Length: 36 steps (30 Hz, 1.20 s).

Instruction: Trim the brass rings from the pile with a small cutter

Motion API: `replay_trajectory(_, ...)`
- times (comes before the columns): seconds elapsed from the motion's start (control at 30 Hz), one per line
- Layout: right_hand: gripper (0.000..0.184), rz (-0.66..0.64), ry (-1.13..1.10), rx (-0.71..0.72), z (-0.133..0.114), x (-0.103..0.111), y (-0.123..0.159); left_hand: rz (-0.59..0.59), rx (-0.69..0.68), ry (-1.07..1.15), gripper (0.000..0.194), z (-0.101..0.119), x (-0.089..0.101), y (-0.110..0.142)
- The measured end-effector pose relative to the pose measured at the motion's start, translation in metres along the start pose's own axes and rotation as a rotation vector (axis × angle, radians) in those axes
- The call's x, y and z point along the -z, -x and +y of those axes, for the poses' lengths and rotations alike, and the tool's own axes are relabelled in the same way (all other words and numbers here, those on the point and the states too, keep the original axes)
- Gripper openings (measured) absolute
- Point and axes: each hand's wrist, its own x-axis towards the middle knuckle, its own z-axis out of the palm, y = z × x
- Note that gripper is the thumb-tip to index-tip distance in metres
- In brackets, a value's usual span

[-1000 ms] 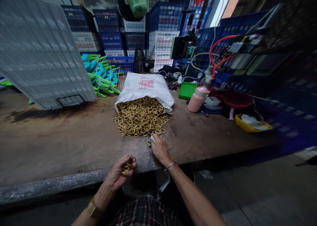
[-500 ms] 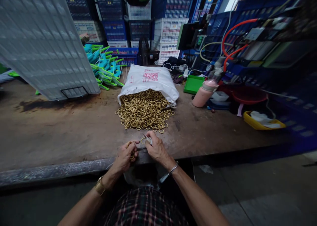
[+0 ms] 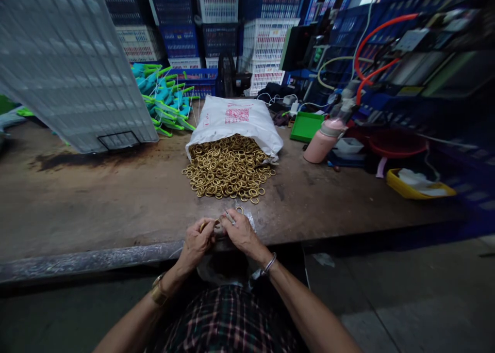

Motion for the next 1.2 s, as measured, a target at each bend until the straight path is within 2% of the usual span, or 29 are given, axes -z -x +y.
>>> replay_trajectory(0.07, 0.027, 0.008, 0.011, -0.012, 0.002, -0.001, -0.002, -0.009, -0.032, -0.034, 0.029, 0.000, 0.000, 0.001)
replay_trajectory(0.13, 0.025, 0.005, 0.026, -0.025, 0.004, -0.002, -0.003, -0.054, -0.006, -0.016, 0.030, 0.000, 0.000, 0.003)
replay_trajectory(0.27, 0.020, 0.020, 0.041, -0.027, 0.003, -0.003, -0.003, -0.191, 0.134, 0.150, 0.032, -0.003, 0.002, 0.004)
replay_trajectory(0.37, 0.020, 0.020, 0.046, -0.019, -0.001, -0.003, -0.002, -0.226, 0.163, 0.281, 0.032, -0.006, 0.001, 0.004)
replay_trajectory(0.47, 0.023, 0.041, 0.066, -0.049, -0.003, -0.002, -0.003, -0.201, 0.153, 0.350, 0.032, -0.008, -0.001, 0.004)
replay_trajectory(0.53, 0.024, 0.082, 0.178, -0.050, -0.002, -0.001, -0.001, -0.171, 0.150, 0.344, 0.032, -0.007, -0.001, 0.005)
replay_trajectory(0.6, 0.020, 0.069, 0.344, 0.013, -0.001, 0.001, 0.002, -0.141, 0.135, 0.308, 0.033, -0.005, -0.001, 0.006)
replay_trajectory(0.67, 0.016, 0.001, 0.480, 0.116, 0.001, 0.002, 0.006, -0.117, 0.108, 0.254, 0.035, -0.002, -0.001, 0.006)
replay_trajectory(0.77, 0.018, -0.073, 0.588, 0.204, 0.004, 0.001, 0.011, -0.091, 0.082, 0.186, 0.036, 0.001, -0.002, 0.006)
replay_trajectory(1.2, 0.021, -0.196, 0.712, 0.174, -0.003, 0.002, 0.012, -0.061, -0.095, 0.049, 0.031, -0.012, 0.000, 0.007)
